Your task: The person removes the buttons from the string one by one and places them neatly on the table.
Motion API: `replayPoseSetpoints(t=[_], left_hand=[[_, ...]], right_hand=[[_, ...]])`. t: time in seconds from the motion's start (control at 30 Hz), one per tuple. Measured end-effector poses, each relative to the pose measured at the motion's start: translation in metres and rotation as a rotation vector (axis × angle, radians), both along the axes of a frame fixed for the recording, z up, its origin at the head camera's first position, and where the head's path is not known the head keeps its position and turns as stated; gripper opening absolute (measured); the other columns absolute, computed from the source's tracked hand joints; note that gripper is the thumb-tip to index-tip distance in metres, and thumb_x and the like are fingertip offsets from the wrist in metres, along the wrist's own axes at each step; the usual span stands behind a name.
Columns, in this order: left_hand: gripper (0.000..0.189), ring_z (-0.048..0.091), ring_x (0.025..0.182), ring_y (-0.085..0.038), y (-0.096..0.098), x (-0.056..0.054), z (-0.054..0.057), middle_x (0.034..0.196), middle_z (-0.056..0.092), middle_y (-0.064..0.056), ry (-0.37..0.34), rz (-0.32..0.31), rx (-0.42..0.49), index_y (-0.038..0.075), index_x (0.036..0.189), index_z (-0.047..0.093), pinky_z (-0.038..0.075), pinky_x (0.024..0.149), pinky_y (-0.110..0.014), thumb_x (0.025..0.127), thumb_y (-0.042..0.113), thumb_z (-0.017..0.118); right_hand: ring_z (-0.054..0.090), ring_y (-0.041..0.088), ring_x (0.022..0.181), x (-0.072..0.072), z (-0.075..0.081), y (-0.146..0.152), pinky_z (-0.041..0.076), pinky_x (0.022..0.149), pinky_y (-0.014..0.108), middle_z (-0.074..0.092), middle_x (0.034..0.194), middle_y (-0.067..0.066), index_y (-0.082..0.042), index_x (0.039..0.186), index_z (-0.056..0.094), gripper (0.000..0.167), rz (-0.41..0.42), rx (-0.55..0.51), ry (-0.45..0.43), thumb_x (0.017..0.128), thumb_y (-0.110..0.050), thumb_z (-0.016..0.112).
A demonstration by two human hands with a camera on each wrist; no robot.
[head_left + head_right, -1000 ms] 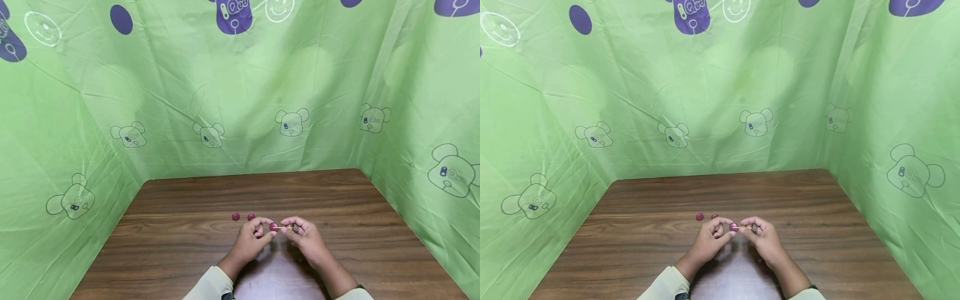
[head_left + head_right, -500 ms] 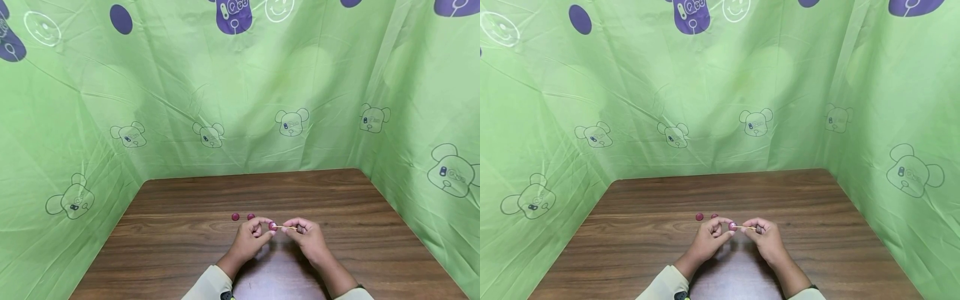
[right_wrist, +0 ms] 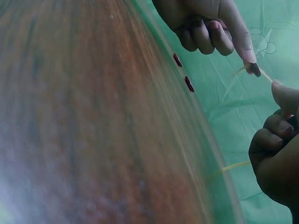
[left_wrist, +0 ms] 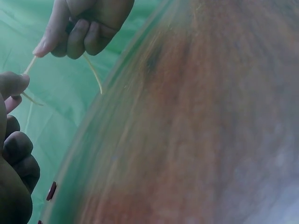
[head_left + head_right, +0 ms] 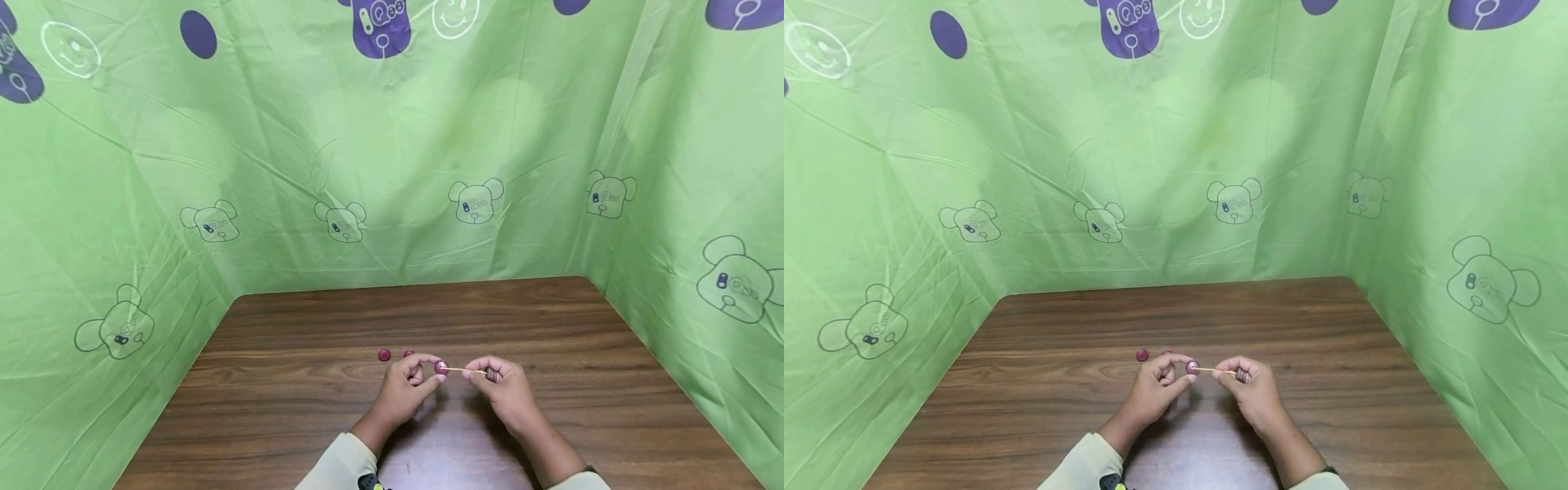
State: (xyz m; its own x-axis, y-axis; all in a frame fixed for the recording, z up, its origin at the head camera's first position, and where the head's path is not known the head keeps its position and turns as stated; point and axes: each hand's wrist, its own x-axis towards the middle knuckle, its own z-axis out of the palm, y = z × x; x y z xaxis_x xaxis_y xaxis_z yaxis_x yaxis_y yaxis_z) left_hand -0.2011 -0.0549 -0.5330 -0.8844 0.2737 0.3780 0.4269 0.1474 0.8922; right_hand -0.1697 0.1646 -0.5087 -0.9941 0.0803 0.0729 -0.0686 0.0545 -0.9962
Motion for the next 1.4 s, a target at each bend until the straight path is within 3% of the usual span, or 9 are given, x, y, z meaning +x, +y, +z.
replayPoseSetpoints(t=[0.9, 1.4], left_hand=[[0.023, 0.03, 0.057, 0.003, -0.01, -0.01, -0.005, 0.065, 0.032, 0.006, -0.039, 0.063, 0.013, 0.01, 0.117, 0.08, 0.026, 0.053, -0.015, 0.094, 0.01, 0.085], [0.023, 0.031, 0.055, 0.003, -0.008, -0.016, -0.009, 0.064, 0.035, 0.001, -0.116, 0.113, -0.017, 0.012, 0.117, 0.081, 0.026, 0.054, -0.016, 0.095, 0.013, 0.085]], right_hand=[[0.047, 0.004, 0.06, -0.001, 0.005, 0.002, 0.041, 0.056, 0.019, 0.054, 0.068, -0.01, 0.013, 0.104, 0.074, 0.02, -0.051, -0.026, -0.014, 0.092, 0.001, 0.084], [0.046, 0.004, 0.059, -0.002, 0.004, 0.004, 0.04, 0.054, 0.018, 0.058, 0.069, -0.01, 0.014, 0.104, 0.073, 0.02, -0.073, -0.051, -0.002, 0.092, 0.001, 0.083]])
